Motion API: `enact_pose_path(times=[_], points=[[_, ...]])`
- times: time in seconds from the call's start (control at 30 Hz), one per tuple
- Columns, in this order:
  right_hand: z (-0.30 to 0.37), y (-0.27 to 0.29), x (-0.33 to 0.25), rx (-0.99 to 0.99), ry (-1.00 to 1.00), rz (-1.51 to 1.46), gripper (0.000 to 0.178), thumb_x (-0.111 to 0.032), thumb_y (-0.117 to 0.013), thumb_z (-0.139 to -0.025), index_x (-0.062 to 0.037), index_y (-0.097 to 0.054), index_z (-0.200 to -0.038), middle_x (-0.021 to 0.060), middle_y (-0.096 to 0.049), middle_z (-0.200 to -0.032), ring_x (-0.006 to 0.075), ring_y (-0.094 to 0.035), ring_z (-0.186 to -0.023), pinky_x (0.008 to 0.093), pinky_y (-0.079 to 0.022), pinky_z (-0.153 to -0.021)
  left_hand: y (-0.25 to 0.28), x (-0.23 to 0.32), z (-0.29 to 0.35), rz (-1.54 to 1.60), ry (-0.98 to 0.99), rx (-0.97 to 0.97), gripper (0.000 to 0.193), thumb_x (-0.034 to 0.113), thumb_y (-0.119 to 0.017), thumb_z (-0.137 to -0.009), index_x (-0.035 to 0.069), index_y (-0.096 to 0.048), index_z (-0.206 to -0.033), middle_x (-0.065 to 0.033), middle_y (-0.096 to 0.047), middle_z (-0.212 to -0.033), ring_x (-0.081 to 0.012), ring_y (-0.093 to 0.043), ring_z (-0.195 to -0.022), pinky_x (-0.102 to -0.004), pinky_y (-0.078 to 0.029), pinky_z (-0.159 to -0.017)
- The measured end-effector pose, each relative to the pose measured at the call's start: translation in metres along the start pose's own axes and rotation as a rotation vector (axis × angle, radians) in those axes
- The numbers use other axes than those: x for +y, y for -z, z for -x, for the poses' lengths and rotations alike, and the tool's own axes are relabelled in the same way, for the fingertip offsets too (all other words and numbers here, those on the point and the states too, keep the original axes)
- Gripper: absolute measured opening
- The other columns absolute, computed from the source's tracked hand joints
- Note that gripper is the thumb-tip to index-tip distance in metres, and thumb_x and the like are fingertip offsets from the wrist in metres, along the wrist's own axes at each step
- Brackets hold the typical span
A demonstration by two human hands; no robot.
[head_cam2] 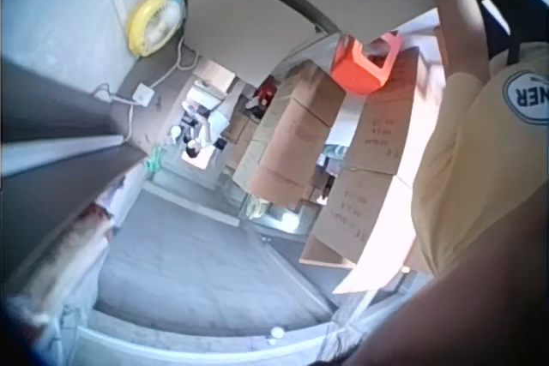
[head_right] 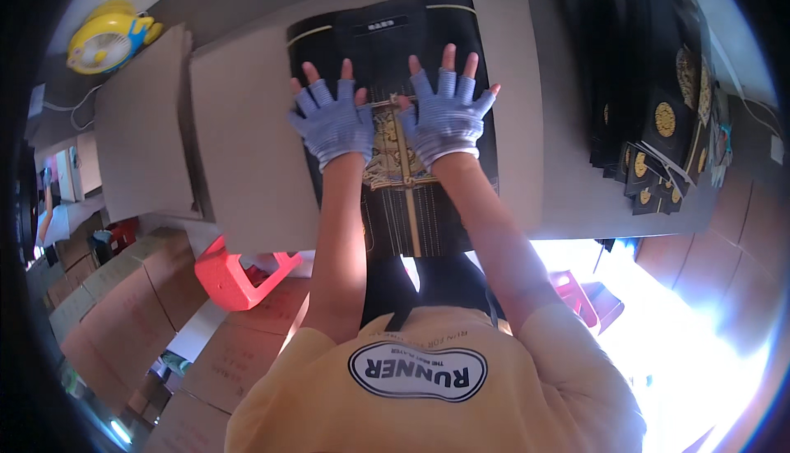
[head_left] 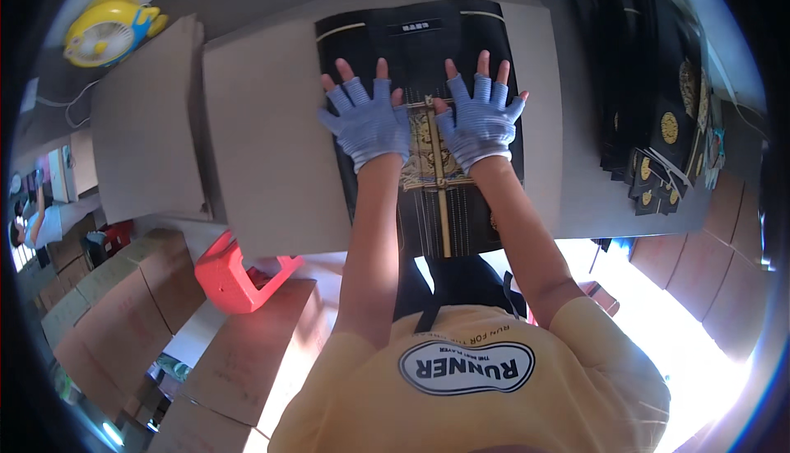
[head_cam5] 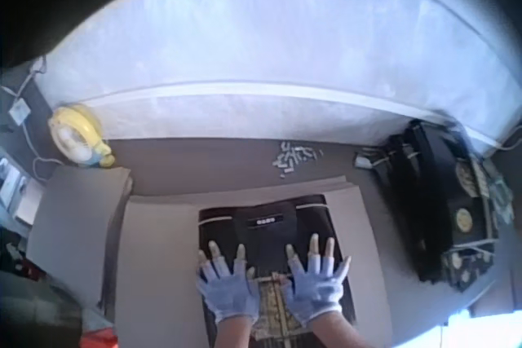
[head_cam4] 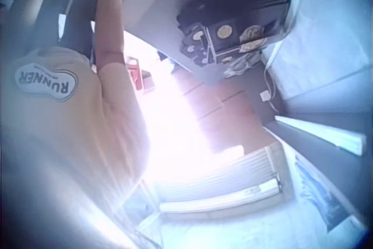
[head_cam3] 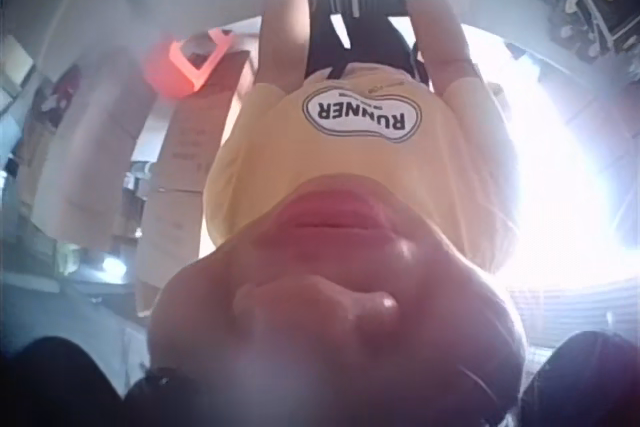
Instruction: The person places a black decorative item with gold patterns onto a flat piece of cardboard, folds the cardboard over the item, and then places the wrapped package onto a stack of similar items. This process is repeated continuously throughout the video.
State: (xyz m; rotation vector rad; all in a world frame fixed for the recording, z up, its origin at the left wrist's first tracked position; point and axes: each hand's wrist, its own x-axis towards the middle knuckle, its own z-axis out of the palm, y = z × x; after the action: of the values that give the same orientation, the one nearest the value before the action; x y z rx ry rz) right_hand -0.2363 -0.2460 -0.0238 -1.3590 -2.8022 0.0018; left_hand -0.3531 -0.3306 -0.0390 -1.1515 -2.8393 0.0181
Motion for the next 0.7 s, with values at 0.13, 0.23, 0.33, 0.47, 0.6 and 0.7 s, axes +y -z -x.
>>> enact_pose_path(times=[0.13, 0.23, 0.33, 0.47, 0.6, 0.7], points=[[0.002, -0.017, -0.003, 0.021, -0.011, -0.046, 0.057, -0.052, -0.046, -0.091, -0.0328, -0.037, -0.144, 0.0143, -0.016, -0.157, 0.0419, -0.007, -0.144, 0.0744, -0.006, -0.103, -0.009, -0.001, 0.002, -0.007, -0.002, 0.06, 0.048, 0.047, -0.04, -0.096, 0.037, -0.039, -0.143, -0.0159, -0.022, -0.155, -0.0422, -0.025, -0.139, -0.0592, -0.022, -0.105], [0.004, -0.023, -0.004, 0.027, -0.013, -0.068, 0.057, -0.052, -0.047, -0.091, -0.0322, -0.039, -0.143, 0.0152, -0.016, -0.156, 0.0423, -0.005, -0.144, 0.0751, -0.003, -0.102, -0.014, 0.0, 0.002, -0.014, -0.017, 0.101, 0.048, 0.051, -0.039, -0.096, 0.038, -0.041, -0.142, -0.0171, -0.028, -0.153, -0.0434, -0.028, -0.138, -0.0603, -0.022, -0.105], [0.006, -0.023, -0.004, 0.014, -0.004, -0.068, 0.057, -0.051, -0.048, -0.09, -0.0316, -0.039, -0.144, 0.0162, -0.017, -0.156, 0.043, -0.005, -0.144, 0.0756, -0.003, -0.101, -0.018, -0.001, 0.003, -0.027, -0.024, 0.082, 0.049, 0.053, -0.037, -0.095, 0.038, -0.04, -0.142, -0.0181, -0.029, -0.152, -0.0442, -0.027, -0.138, -0.0614, -0.02, -0.106], [0.006, -0.019, -0.006, 0.004, 0.001, -0.09, 0.058, -0.05, -0.048, -0.09, -0.0304, -0.039, -0.144, 0.0174, -0.019, -0.155, 0.044, -0.005, -0.144, 0.0759, -0.002, -0.101, -0.014, -0.001, 0.005, 0.018, -0.026, 0.03, 0.051, 0.054, -0.037, -0.095, 0.037, -0.039, -0.143, -0.0189, -0.026, -0.153, -0.0458, -0.023, -0.139, -0.0641, -0.016, -0.106], [0.005, -0.015, -0.004, -0.015, -0.014, -0.101, 0.06, -0.05, -0.048, -0.089, -0.0297, -0.038, -0.144, 0.0182, -0.019, -0.155, 0.045, -0.005, -0.143, 0.0757, -0.001, -0.101, -0.002, 0.007, 0.006, 0.078, -0.075, 0.022, 0.055, 0.049, -0.041, -0.093, 0.027, -0.04, -0.143, -0.0174, -0.025, -0.154, -0.0426, -0.024, -0.14, -0.0617, -0.017, -0.108], [0.001, -0.015, 0.001, 0.063, 0.043, -0.06, 0.059, -0.05, -0.049, -0.088, -0.0287, -0.04, -0.142, 0.0179, -0.032, -0.148, 0.043, -0.02, -0.139, 0.0716, -0.011, -0.105, -0.006, 0.016, 0.049, 0.123, -0.256, 0.003, 0.059, 0.04, -0.047, -0.089, 0.01, -0.042, -0.14, -0.0189, -0.03, -0.151, -0.0377, -0.026, -0.14, -0.0595, -0.019, -0.11]])
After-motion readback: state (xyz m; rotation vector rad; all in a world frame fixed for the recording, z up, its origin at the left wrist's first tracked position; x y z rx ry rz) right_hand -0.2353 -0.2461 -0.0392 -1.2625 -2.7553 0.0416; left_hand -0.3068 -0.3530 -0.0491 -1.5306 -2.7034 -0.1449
